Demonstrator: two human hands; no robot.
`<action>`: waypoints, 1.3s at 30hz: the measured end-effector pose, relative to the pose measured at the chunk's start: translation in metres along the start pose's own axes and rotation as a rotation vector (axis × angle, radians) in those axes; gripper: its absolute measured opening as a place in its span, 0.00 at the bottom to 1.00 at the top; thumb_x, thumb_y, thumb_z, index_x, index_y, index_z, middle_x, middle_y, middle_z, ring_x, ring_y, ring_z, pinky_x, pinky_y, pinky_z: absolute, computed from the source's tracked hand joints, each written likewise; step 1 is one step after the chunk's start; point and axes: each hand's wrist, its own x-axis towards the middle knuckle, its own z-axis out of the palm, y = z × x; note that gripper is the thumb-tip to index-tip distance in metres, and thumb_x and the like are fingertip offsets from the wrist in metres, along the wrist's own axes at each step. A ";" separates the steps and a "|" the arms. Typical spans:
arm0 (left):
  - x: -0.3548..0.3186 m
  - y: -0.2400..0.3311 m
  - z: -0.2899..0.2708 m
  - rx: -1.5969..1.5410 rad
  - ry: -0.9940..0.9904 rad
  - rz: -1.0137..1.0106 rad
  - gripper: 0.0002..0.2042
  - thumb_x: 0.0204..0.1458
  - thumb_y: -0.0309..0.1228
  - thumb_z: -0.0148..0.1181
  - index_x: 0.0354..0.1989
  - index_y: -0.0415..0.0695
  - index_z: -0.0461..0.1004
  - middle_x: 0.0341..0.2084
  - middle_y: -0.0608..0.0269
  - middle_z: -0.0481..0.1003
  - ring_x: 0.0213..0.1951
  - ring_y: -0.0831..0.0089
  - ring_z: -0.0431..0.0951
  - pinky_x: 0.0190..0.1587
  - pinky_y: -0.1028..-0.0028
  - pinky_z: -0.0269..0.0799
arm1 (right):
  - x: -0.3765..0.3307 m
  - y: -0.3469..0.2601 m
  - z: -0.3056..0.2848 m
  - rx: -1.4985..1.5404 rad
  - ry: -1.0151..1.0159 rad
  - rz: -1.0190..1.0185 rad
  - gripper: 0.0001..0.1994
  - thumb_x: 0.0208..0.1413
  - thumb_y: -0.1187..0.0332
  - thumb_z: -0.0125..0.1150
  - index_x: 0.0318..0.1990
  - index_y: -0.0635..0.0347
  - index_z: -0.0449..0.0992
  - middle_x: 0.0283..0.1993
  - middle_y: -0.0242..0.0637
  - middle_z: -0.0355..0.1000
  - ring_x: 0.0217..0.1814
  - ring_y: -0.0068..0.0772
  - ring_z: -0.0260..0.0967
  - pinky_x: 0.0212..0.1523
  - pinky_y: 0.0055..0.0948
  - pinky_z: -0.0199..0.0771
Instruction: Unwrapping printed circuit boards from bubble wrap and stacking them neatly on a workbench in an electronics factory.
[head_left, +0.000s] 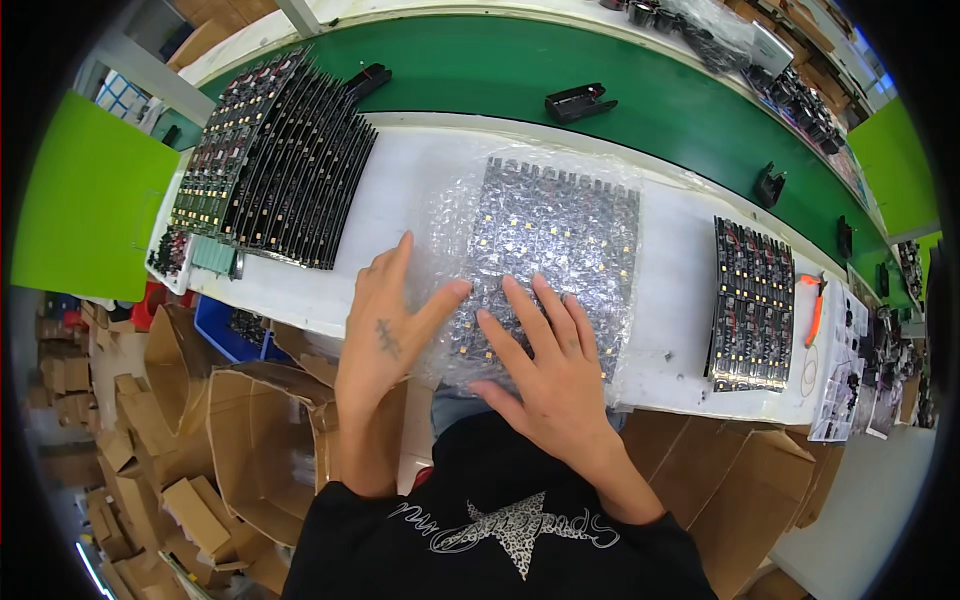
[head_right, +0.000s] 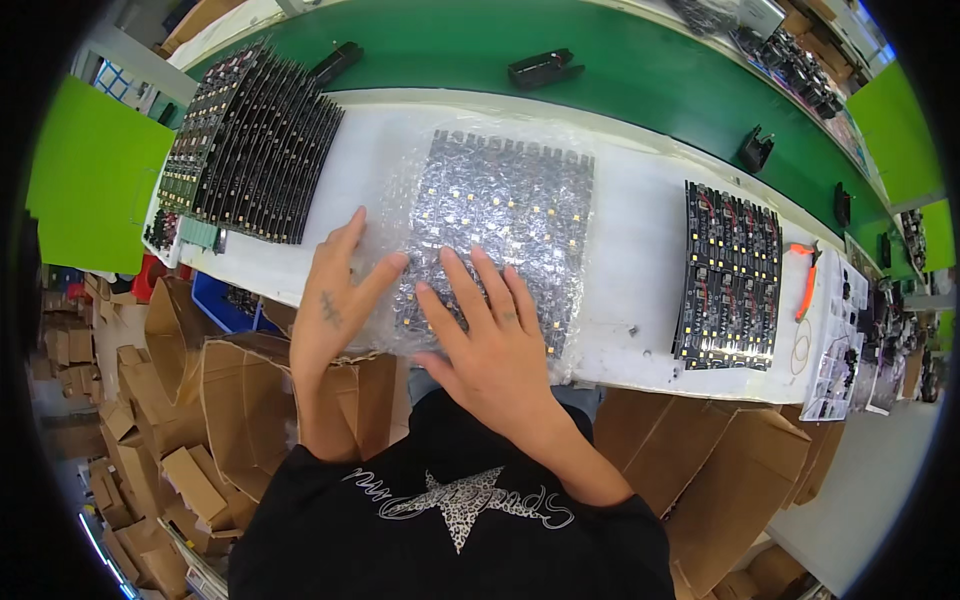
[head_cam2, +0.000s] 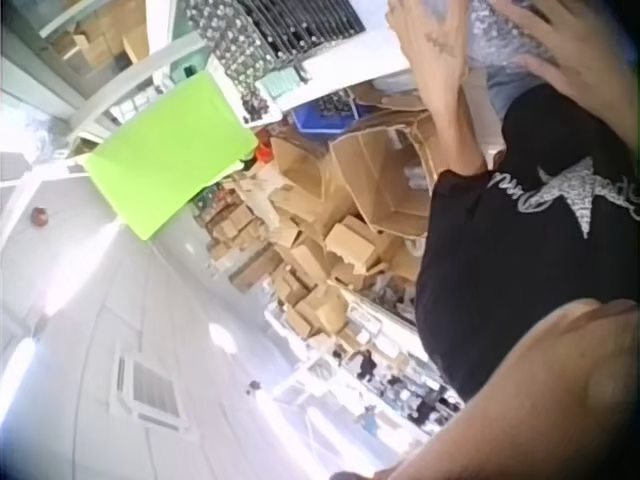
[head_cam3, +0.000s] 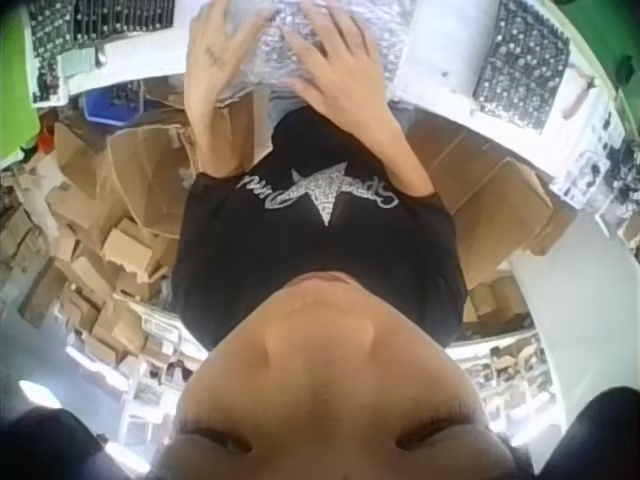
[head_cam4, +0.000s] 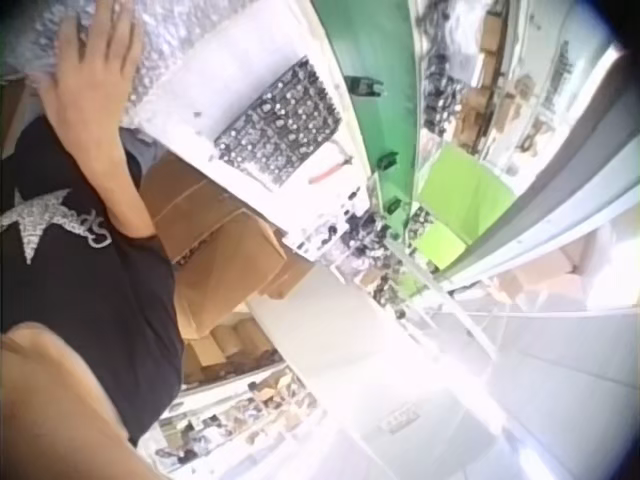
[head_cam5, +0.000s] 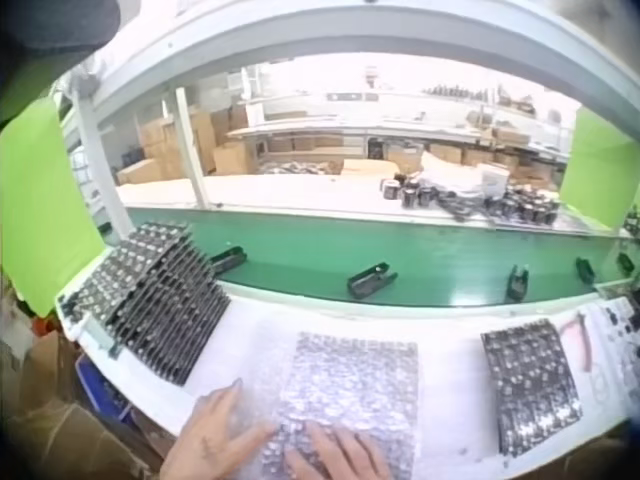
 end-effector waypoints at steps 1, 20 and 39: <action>0.001 -0.001 0.002 -0.076 -0.010 -0.049 0.36 0.49 0.45 0.65 0.60 0.32 0.61 0.48 0.41 0.71 0.50 0.51 0.71 0.56 0.62 0.63 | 0.000 0.000 0.000 0.020 0.026 -0.021 0.31 0.43 0.58 0.69 0.58 0.54 0.69 0.67 0.44 0.56 0.70 0.52 0.49 0.66 0.50 0.48; -0.006 0.067 0.042 -1.659 -0.395 -0.238 0.27 0.55 0.22 0.51 0.65 0.35 0.55 0.55 0.50 0.68 0.53 0.68 0.72 0.56 0.71 0.68 | -0.040 0.022 -0.034 0.912 0.366 0.239 0.57 0.40 0.49 0.74 0.69 0.69 0.40 0.71 0.55 0.41 0.74 0.52 0.40 0.69 0.44 0.45; -0.011 0.116 0.072 -1.435 -0.497 -0.138 0.18 0.59 0.24 0.50 0.58 0.37 0.60 0.46 0.57 0.73 0.47 0.76 0.73 0.49 0.75 0.70 | -0.068 0.029 -0.049 0.575 0.505 0.114 0.47 0.40 0.60 0.76 0.67 0.63 0.54 0.69 0.58 0.46 0.70 0.57 0.49 0.66 0.47 0.53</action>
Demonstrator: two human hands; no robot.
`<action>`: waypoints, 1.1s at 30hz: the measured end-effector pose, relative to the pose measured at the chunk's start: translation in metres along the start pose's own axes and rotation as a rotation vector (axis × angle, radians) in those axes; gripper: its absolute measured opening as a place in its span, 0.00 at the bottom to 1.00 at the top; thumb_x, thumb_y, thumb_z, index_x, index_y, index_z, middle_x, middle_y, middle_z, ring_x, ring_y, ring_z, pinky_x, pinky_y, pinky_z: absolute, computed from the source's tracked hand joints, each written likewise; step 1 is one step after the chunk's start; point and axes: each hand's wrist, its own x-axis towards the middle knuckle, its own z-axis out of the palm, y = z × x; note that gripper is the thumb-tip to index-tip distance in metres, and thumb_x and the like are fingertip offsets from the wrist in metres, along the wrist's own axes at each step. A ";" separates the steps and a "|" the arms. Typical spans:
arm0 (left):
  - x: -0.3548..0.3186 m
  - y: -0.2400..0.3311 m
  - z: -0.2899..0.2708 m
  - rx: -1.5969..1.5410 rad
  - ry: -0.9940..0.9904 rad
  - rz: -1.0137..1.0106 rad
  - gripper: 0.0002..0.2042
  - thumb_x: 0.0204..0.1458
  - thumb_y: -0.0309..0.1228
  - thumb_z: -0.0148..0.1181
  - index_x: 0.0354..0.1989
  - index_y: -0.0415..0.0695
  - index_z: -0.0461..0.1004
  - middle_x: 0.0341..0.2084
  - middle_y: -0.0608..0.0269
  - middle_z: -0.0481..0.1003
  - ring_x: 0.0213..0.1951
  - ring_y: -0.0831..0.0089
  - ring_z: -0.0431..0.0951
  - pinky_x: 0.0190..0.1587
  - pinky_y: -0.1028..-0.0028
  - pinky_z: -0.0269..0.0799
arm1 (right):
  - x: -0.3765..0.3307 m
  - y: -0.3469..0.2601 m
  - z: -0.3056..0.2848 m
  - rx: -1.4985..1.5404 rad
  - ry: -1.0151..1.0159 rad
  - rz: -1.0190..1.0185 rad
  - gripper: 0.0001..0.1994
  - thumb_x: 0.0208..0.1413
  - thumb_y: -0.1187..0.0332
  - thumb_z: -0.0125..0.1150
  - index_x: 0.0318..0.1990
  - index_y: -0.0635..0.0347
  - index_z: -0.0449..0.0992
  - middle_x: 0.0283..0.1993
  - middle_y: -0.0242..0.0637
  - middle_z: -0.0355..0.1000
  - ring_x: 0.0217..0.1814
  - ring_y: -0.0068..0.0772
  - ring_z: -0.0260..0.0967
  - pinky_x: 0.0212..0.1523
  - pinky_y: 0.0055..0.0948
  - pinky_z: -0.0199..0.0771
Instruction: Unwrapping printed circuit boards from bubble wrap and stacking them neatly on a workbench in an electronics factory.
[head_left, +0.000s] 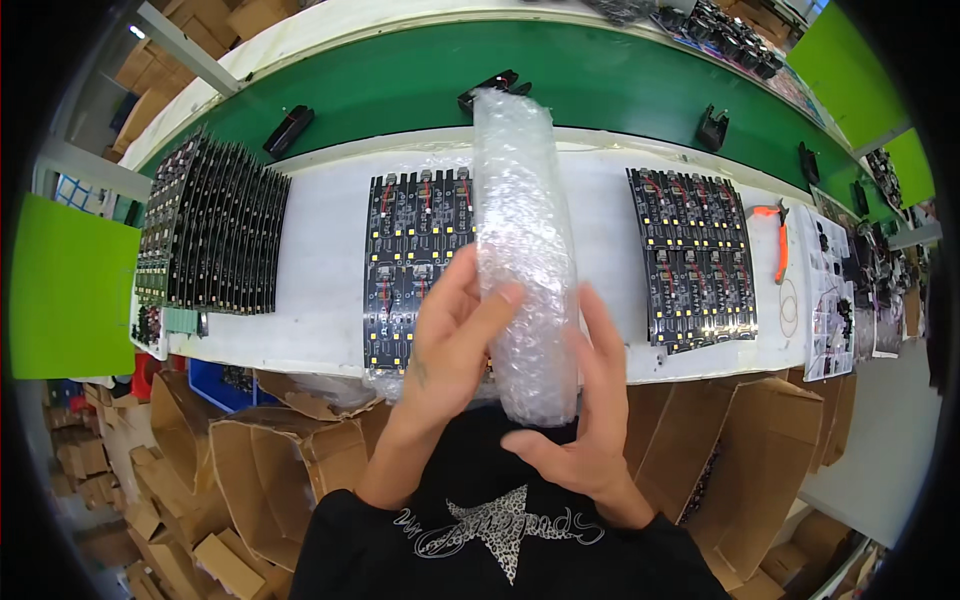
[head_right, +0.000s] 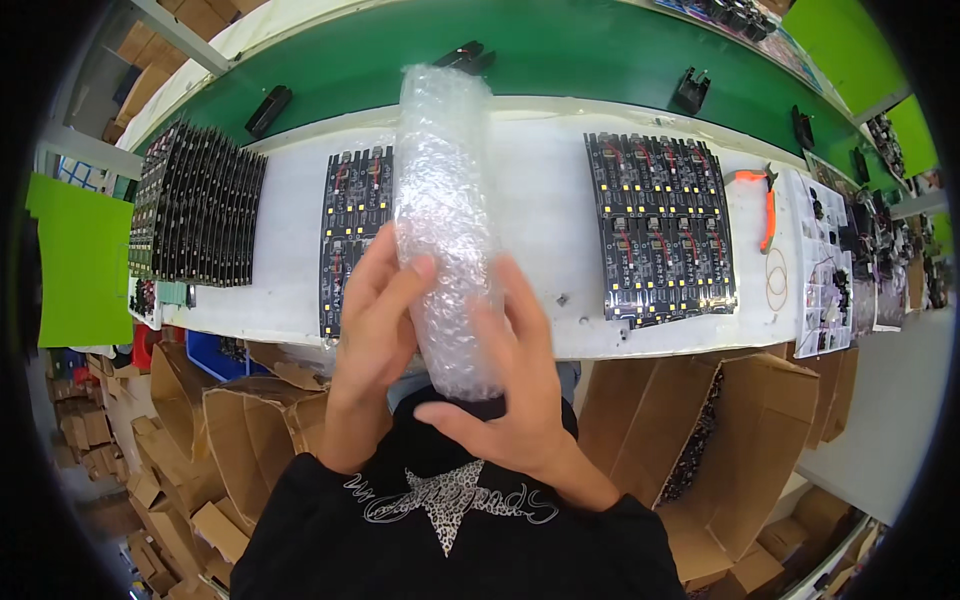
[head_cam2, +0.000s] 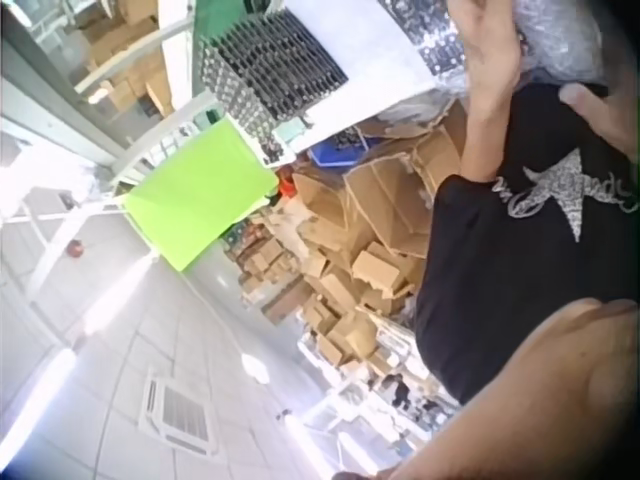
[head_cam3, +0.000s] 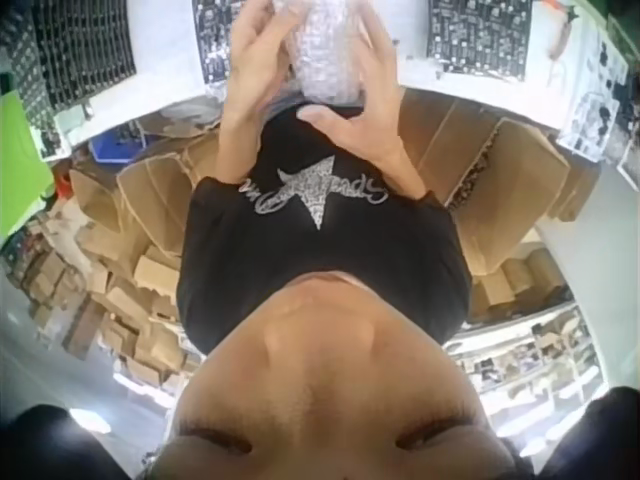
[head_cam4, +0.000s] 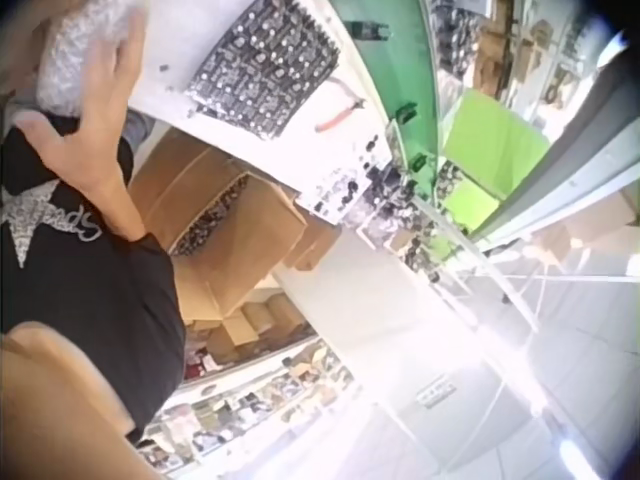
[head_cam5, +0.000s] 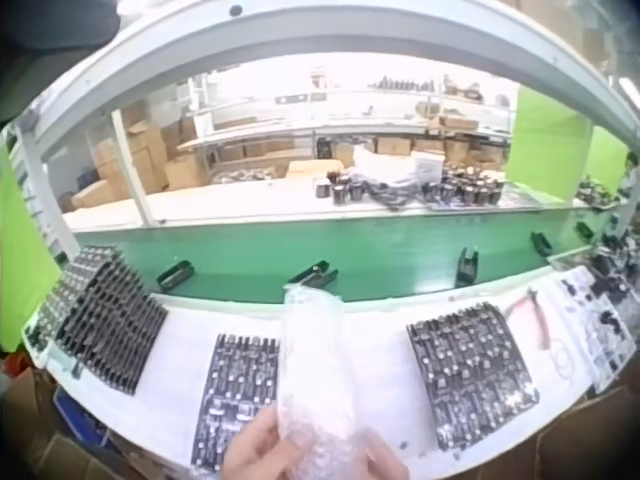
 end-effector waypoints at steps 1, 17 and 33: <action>0.004 -0.001 -0.003 -0.086 0.018 -0.046 0.18 0.59 0.23 0.49 0.58 0.37 0.60 0.46 0.57 0.74 0.47 0.75 0.74 0.49 0.74 0.70 | -0.002 0.005 0.002 -0.033 -0.051 0.021 0.47 0.40 0.60 0.76 0.67 0.63 0.54 0.69 0.58 0.46 0.70 0.57 0.49 0.66 0.47 0.53; -0.026 0.032 -0.063 1.312 0.502 0.337 0.28 0.53 0.28 0.60 0.62 0.32 0.60 0.53 0.41 0.68 0.55 0.51 0.68 0.58 0.63 0.62 | -0.018 0.045 0.021 -0.551 0.256 0.196 0.31 0.47 0.86 0.52 0.63 0.66 0.62 0.65 0.58 0.58 0.64 0.59 0.60 0.60 0.39 0.64; -0.037 0.088 -0.075 0.568 0.557 0.304 0.19 0.56 0.20 0.50 0.58 0.32 0.67 0.53 0.50 0.71 0.52 0.70 0.73 0.56 0.72 0.68 | -0.016 0.044 0.008 -0.386 -0.054 0.211 0.36 0.35 0.85 0.58 0.60 0.62 0.67 0.69 0.55 0.51 0.67 0.57 0.54 0.61 0.43 0.59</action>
